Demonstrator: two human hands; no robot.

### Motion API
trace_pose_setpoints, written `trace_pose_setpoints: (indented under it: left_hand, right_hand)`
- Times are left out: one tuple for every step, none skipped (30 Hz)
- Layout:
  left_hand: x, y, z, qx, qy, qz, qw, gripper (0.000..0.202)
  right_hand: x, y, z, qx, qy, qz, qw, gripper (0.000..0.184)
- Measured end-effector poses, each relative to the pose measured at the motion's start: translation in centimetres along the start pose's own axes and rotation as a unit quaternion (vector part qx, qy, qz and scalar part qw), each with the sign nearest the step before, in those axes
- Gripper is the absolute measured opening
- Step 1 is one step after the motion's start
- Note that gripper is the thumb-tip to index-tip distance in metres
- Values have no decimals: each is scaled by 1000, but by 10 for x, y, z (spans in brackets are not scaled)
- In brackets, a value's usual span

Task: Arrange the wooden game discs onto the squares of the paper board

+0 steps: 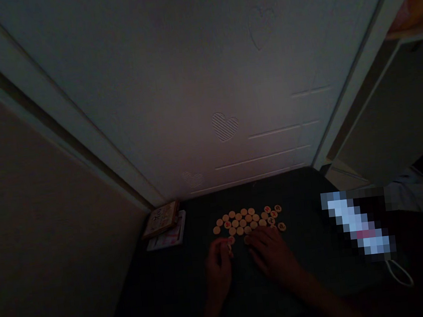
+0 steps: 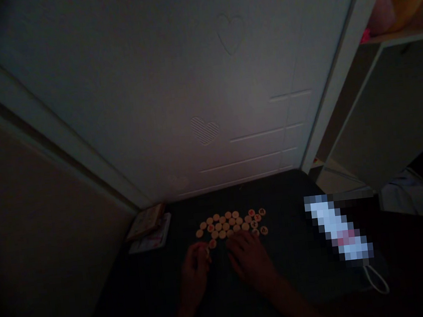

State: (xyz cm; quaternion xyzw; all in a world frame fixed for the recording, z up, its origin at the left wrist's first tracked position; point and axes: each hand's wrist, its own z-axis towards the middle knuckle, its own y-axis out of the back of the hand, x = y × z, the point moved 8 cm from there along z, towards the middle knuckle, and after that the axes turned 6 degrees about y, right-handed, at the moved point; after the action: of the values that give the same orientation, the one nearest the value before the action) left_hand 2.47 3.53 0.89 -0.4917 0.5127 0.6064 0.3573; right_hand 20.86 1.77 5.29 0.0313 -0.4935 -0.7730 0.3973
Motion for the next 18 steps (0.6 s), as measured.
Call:
trace_pose_setpoints:
  left_hand:
    - [1,2,0,-11,7,-9,1000,45]
    - [2,5,0,-22,13,-18,1000,46]
    - [3,7,1,-32,18,-26,999,47]
    - [4,9,1,-42,21,-33,998,48]
    - [5,10,1,-51,22,-38,998,49]
    - [6,12,2,-57,23,-42,997,50]
    - [7,12,2,-62,22,-45,997,51]
    - [8,13,2,-65,20,-45,997,51]
    - [9,13,2,-66,18,-44,997,51]
    - [9,13,2,-66,16,-43,997,52]
    - [10,13,3,-65,13,-42,997,52]
    - [9,13,2,-64,10,-42,997,52]
    - [9,12,2,-63,9,-43,997,53]
    - [9,12,2,-62,8,-42,997,54]
    - [8,11,2,-60,7,-39,997,54]
    - [6,10,2,-57,4,-32,998,53]
    - [5,8,1,-51,1,-24,998,52]
    - [3,6,1,-41,-4,-15,999,50]
  right_hand:
    - [2,-3,0,1,2,-9,1000,36]
    - [3,-6,0,4,3,-14,1000,37]
    - [4,-7,0,8,6,-17,1000,38]
    - [5,-8,-1,12,7,-19,1000,38]
    - [6,-9,-1,16,8,-19,1000,39]
    - [7,-9,-2,20,9,-21,1000,39]
    - [8,-9,-3,24,10,-22,999,40]
    - [10,-8,-5,28,11,-22,999,40]
    - [11,-8,-7,31,13,-22,999,41]
    - [13,-8,-9,33,14,-20,999,41]
    - [14,-9,-12,34,14,-17,999,41]
    - [16,-9,-15,36,15,-12,999,40]
    - [17,-10,-19,37,17,-7,999,39]
    - [17,-11,-22,37,18,-2,999,38]
    - [18,-12,-26,38,18,2,999,37]
    - [18,-12,-29,38,18,4,999,37]
    - [17,-13,-31,37,15,3,999,37]
    - [16,-13,-34,35,11,0,999,38]
